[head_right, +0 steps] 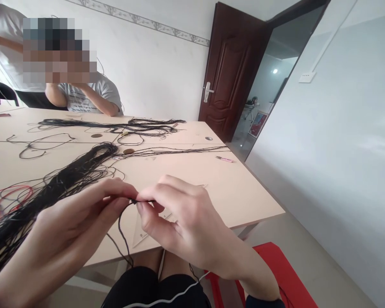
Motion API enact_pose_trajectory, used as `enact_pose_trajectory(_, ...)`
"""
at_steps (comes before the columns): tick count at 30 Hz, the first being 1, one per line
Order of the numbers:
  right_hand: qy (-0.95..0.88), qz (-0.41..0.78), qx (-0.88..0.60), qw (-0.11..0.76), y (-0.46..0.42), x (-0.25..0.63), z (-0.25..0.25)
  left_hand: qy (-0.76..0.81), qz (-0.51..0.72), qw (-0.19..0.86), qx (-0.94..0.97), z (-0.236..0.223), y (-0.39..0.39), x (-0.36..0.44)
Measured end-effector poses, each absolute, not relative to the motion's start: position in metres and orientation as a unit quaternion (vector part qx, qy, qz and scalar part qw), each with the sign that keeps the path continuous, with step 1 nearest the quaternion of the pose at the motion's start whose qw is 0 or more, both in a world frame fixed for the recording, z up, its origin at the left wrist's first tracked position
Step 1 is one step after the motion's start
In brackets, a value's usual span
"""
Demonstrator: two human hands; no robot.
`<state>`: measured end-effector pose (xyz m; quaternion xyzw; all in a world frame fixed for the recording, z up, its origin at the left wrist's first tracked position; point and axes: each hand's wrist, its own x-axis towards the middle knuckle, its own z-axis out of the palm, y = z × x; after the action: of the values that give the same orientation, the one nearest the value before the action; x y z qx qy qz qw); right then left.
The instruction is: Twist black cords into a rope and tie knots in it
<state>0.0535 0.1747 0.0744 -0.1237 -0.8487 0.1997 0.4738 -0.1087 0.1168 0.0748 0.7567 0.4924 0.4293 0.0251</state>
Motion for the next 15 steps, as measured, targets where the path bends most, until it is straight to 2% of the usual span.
enact_pose_trajectory(7,-0.855,0.139,-0.116,0.486,0.1686,0.0507,0.071,0.487,0.41,0.079,0.767,0.0797,0.1124,-0.1119)
enact_pose_trajectory(15,-0.861,0.134,-0.095,0.481,0.1695,0.0547,0.0707,0.456,0.417,0.019,0.786,0.0745,0.1156,-0.114)
